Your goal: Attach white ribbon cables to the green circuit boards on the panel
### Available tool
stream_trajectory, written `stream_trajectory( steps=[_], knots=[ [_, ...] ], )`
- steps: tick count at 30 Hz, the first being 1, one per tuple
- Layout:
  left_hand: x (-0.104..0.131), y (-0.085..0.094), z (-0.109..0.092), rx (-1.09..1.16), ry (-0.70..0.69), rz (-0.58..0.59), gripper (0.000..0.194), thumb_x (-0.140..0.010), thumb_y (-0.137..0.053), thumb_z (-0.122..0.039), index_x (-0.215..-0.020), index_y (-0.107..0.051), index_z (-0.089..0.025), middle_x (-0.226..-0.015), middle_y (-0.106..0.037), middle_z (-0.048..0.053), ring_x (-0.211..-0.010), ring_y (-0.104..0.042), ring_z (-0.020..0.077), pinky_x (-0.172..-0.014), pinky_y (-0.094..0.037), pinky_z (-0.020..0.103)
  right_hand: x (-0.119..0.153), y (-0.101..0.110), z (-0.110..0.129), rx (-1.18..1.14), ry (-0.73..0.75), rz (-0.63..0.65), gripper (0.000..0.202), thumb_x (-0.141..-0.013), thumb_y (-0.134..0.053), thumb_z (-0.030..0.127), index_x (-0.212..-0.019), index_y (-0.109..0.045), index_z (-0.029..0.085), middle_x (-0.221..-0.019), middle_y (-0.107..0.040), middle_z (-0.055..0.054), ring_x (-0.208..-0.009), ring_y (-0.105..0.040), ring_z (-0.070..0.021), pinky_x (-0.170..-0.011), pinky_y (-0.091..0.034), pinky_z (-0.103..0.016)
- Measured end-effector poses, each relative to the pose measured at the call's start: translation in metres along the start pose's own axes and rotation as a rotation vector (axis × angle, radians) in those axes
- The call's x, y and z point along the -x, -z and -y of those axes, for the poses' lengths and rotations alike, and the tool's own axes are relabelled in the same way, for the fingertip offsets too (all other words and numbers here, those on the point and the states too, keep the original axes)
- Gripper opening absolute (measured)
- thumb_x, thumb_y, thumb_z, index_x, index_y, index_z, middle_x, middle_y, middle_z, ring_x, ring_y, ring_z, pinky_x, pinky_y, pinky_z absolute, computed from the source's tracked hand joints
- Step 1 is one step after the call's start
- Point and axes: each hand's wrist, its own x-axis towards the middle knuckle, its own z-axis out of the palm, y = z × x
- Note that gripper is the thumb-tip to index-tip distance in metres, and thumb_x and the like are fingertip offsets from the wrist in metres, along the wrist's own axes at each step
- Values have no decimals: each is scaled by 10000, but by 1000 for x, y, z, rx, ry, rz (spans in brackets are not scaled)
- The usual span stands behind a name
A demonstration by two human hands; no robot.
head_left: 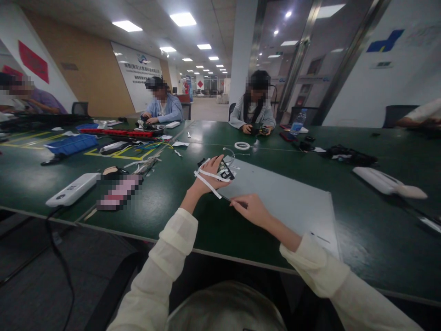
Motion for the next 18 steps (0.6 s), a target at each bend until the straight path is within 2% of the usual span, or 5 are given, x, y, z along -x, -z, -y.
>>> stream_trajectory(
  steps=[9, 12, 18],
  knots=[
    [-7, -22, -22, 29, 171, 12, 871, -702, -505, -673, -1362, -241, -171, -1339, -415, 149, -1211, -408, 293, -982, -338, 392, 3, -15, 20, 53, 209, 21, 261, -863, -460, 267, -741, -676, 185, -837, -688, -58, -811, -631, -171, -756, -464, -281],
    [-8, -30, -31, -14, 263, 34, 859, -687, -493, -698, -1336, -296, -171, -1300, -449, 158, -1175, -426, 327, -954, -349, 433, 3, -18, 24, 42, 255, 44, 262, -862, -462, 265, -718, -665, 181, -822, -685, -61, -794, -630, -168, -747, -465, -278],
    [1, -41, -43, -124, 314, 63, 807, -698, -508, -665, -1302, -359, -150, -1287, -435, 203, -1121, -432, 400, -907, -342, 512, 3, -20, 35, 16, 348, 110, 255, -849, -464, 255, -688, -646, 179, -803, -686, -59, -787, -630, -162, -739, -467, -267]
  ],
)
